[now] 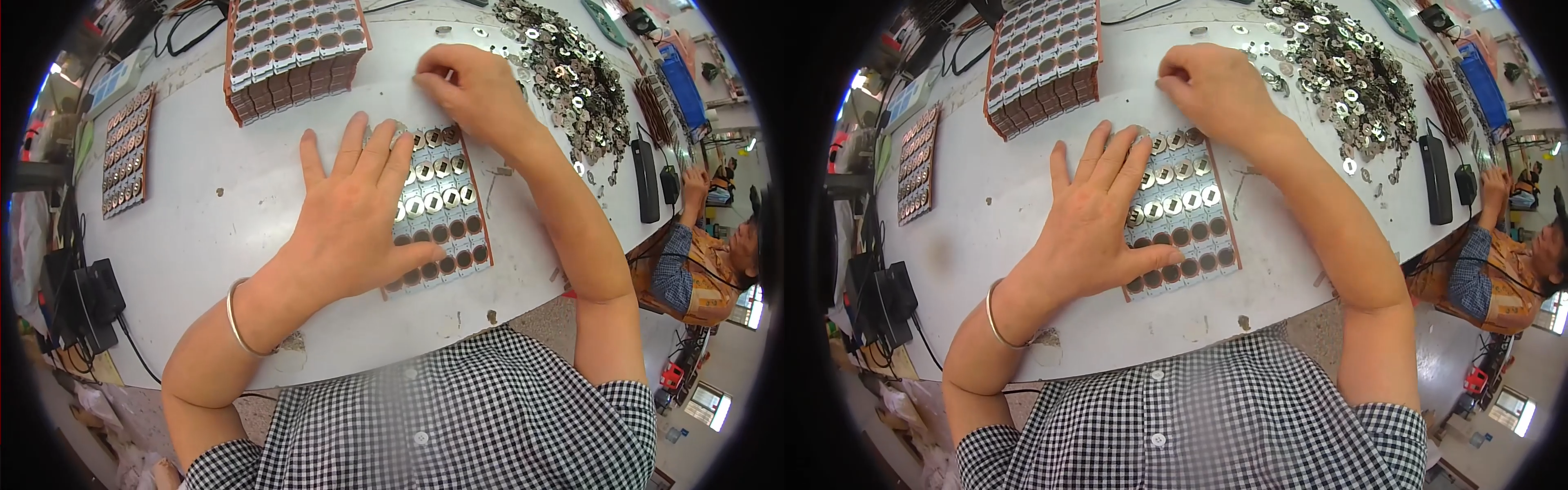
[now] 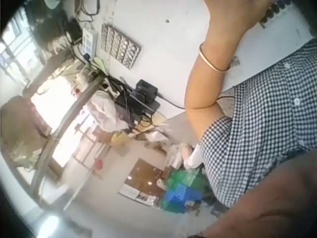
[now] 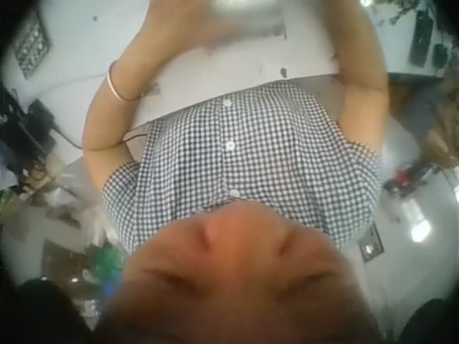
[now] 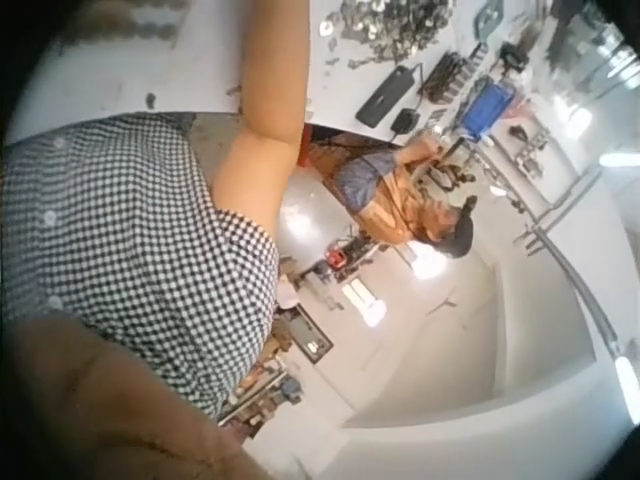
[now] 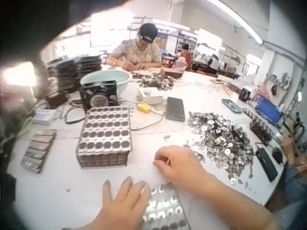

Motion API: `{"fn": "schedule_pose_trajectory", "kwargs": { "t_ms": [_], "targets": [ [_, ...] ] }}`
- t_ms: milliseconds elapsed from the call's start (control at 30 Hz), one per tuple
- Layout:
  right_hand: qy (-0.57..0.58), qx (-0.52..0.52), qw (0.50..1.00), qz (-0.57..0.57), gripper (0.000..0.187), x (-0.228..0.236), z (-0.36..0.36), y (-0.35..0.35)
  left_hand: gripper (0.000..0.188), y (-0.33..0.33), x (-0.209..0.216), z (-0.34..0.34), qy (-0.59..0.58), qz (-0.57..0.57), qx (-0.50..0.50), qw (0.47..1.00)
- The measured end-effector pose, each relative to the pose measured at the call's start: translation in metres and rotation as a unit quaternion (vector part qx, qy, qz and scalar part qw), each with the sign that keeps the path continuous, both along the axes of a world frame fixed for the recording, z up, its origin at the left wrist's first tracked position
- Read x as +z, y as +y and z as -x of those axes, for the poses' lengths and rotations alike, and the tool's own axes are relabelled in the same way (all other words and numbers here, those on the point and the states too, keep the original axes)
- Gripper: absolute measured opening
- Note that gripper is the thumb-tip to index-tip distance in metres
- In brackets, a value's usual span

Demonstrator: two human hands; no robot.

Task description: Manually placing metal contacts onto a grid of battery cells for assembly.

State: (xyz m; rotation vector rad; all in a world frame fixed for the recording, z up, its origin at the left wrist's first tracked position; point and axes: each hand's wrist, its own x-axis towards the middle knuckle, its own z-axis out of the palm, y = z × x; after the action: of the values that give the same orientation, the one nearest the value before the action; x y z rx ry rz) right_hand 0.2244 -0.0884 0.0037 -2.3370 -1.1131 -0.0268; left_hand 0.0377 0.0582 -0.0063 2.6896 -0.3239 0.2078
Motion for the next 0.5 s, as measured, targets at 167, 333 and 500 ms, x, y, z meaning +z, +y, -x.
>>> {"fn": "schedule_pose_trajectory", "kwargs": {
  "t_ms": [167,333,500],
  "targets": [
    [0.299,-0.075,0.944,-0.115,0.022,0.012,0.014,-0.049,0.113,-0.002,-0.001,-0.001,-0.009,0.000,-0.004,1.000],
    [0.497,-0.099,0.849,-0.153,0.032,0.016,0.033,-0.074,0.114,-0.004,0.001,-0.001,0.003,-0.023,0.006,1.000],
    [0.467,-0.079,0.870,-0.138,0.027,0.018,0.040,-0.078,0.115,-0.004,-0.002,-0.002,0.000,-0.030,-0.001,1.000]
  ]
}}
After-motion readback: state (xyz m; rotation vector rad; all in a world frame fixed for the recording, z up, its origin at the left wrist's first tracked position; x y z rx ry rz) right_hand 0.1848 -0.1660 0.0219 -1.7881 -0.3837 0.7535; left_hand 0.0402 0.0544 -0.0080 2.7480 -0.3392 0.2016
